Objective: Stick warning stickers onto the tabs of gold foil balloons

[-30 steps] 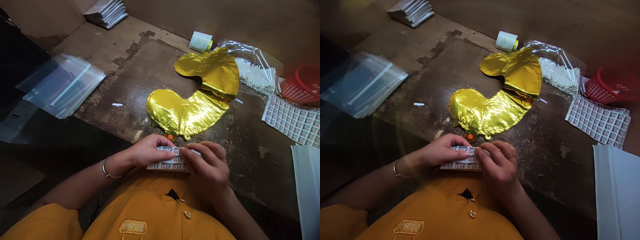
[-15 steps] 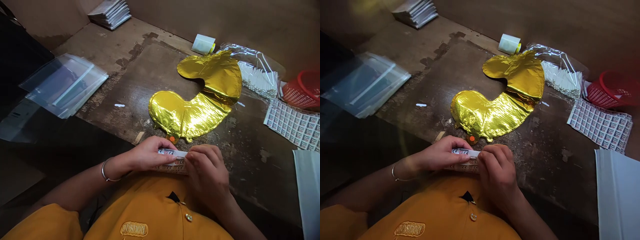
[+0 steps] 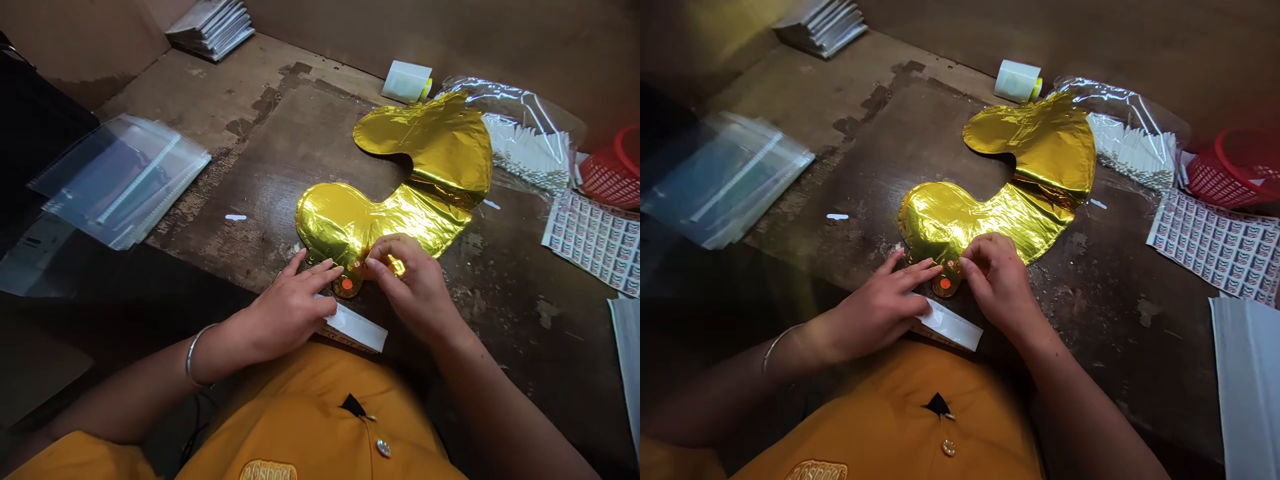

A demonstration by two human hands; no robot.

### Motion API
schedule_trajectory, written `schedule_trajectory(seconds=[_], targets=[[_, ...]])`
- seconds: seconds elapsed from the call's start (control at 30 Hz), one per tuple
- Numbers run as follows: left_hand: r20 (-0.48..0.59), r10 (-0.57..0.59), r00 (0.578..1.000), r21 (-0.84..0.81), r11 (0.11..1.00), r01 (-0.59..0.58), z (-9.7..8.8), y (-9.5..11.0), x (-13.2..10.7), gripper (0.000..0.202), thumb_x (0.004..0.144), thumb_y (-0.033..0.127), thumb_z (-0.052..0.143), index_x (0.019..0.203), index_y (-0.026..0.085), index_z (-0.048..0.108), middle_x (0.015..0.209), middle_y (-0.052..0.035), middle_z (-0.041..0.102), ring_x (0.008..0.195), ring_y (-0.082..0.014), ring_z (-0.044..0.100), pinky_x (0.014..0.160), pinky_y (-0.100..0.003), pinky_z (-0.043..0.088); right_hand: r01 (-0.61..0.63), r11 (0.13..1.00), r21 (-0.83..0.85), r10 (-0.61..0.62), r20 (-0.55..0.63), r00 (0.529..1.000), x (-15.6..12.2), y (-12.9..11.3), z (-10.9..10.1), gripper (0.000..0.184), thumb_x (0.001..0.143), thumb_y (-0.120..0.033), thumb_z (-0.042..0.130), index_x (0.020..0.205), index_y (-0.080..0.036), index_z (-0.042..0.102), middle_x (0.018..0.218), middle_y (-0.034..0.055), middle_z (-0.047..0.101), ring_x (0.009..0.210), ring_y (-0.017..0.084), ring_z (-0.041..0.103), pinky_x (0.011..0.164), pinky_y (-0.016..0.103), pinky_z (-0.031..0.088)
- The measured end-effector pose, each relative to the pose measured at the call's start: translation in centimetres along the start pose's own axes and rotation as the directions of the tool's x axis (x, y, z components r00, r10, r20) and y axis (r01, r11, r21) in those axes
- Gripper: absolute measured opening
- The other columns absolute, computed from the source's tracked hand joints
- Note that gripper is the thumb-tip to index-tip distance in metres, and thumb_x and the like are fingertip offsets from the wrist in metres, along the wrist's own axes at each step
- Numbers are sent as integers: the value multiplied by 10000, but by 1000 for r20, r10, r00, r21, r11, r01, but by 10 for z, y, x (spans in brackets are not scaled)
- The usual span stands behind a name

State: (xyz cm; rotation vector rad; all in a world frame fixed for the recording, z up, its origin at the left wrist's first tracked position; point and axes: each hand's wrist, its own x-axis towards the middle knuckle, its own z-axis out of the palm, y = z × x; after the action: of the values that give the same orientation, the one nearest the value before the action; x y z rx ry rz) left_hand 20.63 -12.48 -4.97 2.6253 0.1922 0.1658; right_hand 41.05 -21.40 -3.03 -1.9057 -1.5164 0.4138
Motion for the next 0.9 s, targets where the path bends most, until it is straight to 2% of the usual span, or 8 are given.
schedule_trajectory(seconds=[0.23, 0.4, 0.67, 0.9], targets=[[5, 0, 1000, -61, 998, 0, 2, -4, -3, 191, 903, 129, 482, 895, 185, 665, 1444, -165, 483, 1377, -305, 406, 1130, -625, 183, 6, 1000, -22, -4, 73, 997, 4, 3, 0, 104, 855, -198, 572, 754, -217, 584, 826, 34, 635, 825, 191, 566, 761, 340, 440], [-24, -1, 1000, -61, 998, 0, 4, -3, -2, 183, 904, 130, 484, 878, 182, 658, 1435, -158, 496, 1363, -309, 427, 1120, -638, 198, -52, 997, -50, 59, 131, 990, 4, 5, 7, 120, 853, -221, 566, 735, -216, 584, 823, 36, 624, 832, 203, 561, 760, 346, 426], [-40, 6, 999, -56, 998, -8, 5, -3, -2, 161, 908, 141, 494, 867, 174, 647, 1433, -155, 500, 1356, -316, 437, 1122, -645, 185, -93, 995, -33, 97, 152, 984, 5, 4, 8, 143, 848, -231, 557, 706, -219, 568, 795, 37, 608, 829, 209, 558, 761, 349, 413], [-36, 9, 999, -56, 998, -11, 4, -4, -2, 160, 921, 153, 494, 862, 170, 641, 1423, -163, 509, 1350, -321, 444, 1108, -665, 185, -76, 996, -46, 82, 146, 986, 4, 6, 9, 138, 843, -220, 552, 706, -215, 567, 793, 34, 599, 827, 203, 550, 762, 345, 413]])
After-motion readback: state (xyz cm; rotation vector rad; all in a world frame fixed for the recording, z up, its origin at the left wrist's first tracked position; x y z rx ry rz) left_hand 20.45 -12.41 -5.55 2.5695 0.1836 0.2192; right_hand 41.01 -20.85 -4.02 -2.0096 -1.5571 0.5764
